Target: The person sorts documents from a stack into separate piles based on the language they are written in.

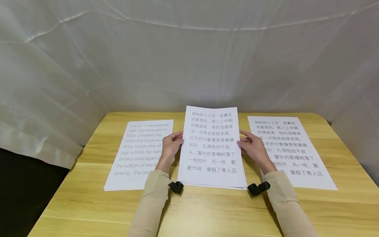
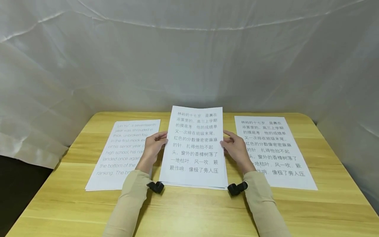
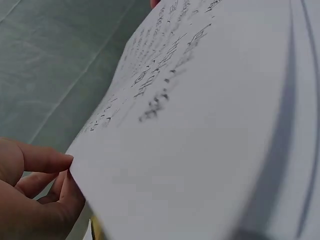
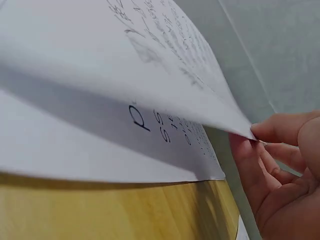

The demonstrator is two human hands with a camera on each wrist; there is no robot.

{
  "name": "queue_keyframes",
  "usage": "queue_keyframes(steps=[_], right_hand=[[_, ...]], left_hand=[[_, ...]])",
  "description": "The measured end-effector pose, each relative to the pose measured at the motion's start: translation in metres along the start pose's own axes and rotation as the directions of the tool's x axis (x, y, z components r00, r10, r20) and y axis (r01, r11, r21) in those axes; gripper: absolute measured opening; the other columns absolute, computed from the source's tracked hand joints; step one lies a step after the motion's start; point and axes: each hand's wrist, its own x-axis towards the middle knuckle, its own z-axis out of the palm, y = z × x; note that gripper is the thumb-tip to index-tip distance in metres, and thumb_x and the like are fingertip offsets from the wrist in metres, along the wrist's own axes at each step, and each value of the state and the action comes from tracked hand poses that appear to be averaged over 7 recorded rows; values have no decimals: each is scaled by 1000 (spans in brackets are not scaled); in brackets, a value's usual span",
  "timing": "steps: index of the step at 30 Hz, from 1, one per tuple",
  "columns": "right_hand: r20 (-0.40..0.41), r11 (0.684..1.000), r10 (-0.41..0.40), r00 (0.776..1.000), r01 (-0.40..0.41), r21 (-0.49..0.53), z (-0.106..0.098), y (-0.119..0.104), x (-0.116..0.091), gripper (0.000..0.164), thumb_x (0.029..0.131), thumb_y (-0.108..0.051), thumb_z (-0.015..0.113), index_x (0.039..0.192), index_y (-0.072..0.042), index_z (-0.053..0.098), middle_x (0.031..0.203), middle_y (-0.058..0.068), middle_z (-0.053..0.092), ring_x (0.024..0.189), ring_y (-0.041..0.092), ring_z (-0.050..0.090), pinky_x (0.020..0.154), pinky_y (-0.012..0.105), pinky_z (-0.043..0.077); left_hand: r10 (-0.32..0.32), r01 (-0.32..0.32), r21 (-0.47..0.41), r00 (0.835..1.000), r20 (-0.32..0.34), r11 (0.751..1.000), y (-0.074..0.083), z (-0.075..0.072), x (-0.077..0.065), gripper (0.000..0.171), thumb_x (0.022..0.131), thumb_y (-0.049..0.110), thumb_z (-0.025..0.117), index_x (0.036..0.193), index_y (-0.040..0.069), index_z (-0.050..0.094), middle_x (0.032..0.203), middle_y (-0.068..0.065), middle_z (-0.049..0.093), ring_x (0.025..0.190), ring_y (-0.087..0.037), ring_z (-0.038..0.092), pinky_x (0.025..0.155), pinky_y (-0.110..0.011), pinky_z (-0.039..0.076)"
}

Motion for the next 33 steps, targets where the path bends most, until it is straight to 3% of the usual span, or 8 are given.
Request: queue_keyframes(steps=[5, 15, 20, 28, 33], right_hand=[[-24, 1000, 5, 1000, -4, 10, 8, -2, -2, 52, 95, -7, 59, 144, -4, 44, 106, 18, 56, 78, 17, 60, 69, 29, 56], [-53, 995, 90, 994, -87, 53, 22, -15, -8, 54, 95, -9, 60, 146, -11, 44, 113, 17, 57, 84, 16, 60, 74, 27, 55], [-62, 995, 90, 994, -88, 39, 21, -16, -6, 54, 95, -10, 60, 146, -11, 44, 113, 17, 57, 82, 16, 60, 72, 27, 55], [-46, 996, 93, 995, -93, 6, 13, -4, 1, 56, 95, -14, 61, 147, -9, 42, 113, 16, 57, 83, 14, 60, 73, 26, 55], [6, 996, 88, 996, -88, -11, 1, 4, 1, 59, 96, -17, 61, 149, -8, 37, 117, 20, 55, 84, 10, 61, 77, 28, 55]], left_hand=[[7, -7, -2, 1000, 6, 1000, 0, -8, 1, 36, 88, -8, 59, 123, -2, 63, 115, -14, 63, 104, -24, 58, 88, -31, 50], [51, -51, -13, 999, 11, 999, -1, -26, 2, 35, 87, -8, 60, 122, -3, 64, 110, -12, 64, 98, -22, 58, 83, -27, 52], [70, -70, -29, 997, 19, 997, -1, -24, 9, 35, 87, -8, 61, 120, -1, 66, 108, -12, 64, 95, -21, 59, 82, -28, 53], [-25, 26, -83, 1000, 18, 996, -7, -14, 13, 33, 87, -6, 63, 119, 4, 68, 107, -10, 64, 90, -19, 61, 81, -28, 53], [-29, 35, -104, 998, 50, 994, -10, -6, 12, 33, 86, -7, 63, 117, 3, 68, 104, -10, 65, 88, -19, 63, 77, -28, 54]])
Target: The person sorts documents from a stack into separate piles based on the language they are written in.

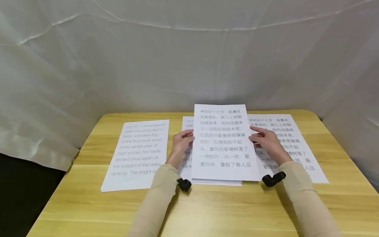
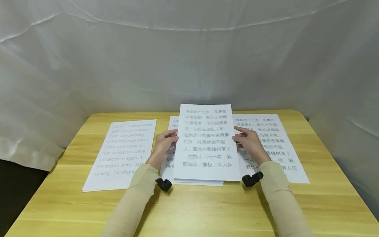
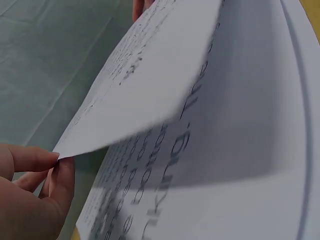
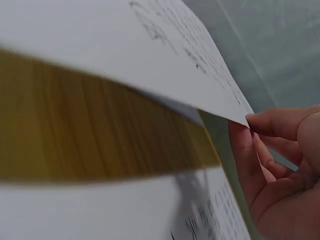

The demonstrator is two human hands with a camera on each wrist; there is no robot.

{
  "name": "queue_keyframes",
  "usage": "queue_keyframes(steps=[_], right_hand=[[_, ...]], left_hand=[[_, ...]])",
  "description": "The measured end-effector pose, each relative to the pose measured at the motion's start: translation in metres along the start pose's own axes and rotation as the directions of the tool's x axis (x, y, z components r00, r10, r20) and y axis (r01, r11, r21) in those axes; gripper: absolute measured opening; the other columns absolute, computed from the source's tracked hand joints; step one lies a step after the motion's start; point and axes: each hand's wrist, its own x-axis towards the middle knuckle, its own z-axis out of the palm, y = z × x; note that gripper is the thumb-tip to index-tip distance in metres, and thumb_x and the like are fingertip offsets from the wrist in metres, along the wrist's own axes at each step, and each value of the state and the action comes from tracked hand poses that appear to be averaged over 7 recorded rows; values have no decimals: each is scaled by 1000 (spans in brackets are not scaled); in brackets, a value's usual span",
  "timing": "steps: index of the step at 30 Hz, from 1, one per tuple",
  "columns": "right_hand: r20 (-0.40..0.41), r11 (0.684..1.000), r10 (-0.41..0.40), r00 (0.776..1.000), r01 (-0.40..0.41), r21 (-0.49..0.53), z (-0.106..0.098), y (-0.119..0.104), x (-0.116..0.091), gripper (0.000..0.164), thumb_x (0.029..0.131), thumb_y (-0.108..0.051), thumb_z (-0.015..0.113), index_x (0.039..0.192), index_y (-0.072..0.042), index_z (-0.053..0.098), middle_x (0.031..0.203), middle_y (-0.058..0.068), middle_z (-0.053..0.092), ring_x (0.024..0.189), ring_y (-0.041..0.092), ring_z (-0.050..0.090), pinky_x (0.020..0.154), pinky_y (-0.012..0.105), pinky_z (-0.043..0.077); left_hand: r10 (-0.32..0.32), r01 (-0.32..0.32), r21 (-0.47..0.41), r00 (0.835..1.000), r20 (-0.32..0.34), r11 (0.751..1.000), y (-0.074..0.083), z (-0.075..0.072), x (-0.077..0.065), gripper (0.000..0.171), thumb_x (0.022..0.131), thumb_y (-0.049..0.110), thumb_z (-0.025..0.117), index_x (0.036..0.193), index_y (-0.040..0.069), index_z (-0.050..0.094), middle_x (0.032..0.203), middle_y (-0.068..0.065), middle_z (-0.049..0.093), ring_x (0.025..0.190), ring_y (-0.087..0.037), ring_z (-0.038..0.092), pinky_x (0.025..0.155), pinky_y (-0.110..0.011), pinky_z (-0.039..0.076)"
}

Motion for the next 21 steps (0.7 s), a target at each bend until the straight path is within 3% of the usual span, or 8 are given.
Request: queue_keyframes(steps=[12, 21], right_hand=[[40, 998, 18, 999, -16, -56, -46, 16, 6, 63, 97, -23, 59, 152, -9, 31, 123, 21, 49, 85, 7, 59, 76, 25, 54], [64, 997, 39, 997, -35, -64, -85, 33, 6, 69, 96, -27, 61, 152, -6, 26, 125, 15, 51, 86, 0, 58, 79, 24, 54]], left_hand=[[-30, 32, -22, 997, 65, 999, 3, 44, 8, 37, 84, -6, 66, 119, 6, 68, 103, -6, 68, 89, -17, 66, 78, -26, 54], [-50, 55, -62, 996, 76, 997, -2, 86, 1, 36, 81, -9, 67, 114, 3, 70, 97, -5, 69, 86, -17, 67, 76, -26, 55]])
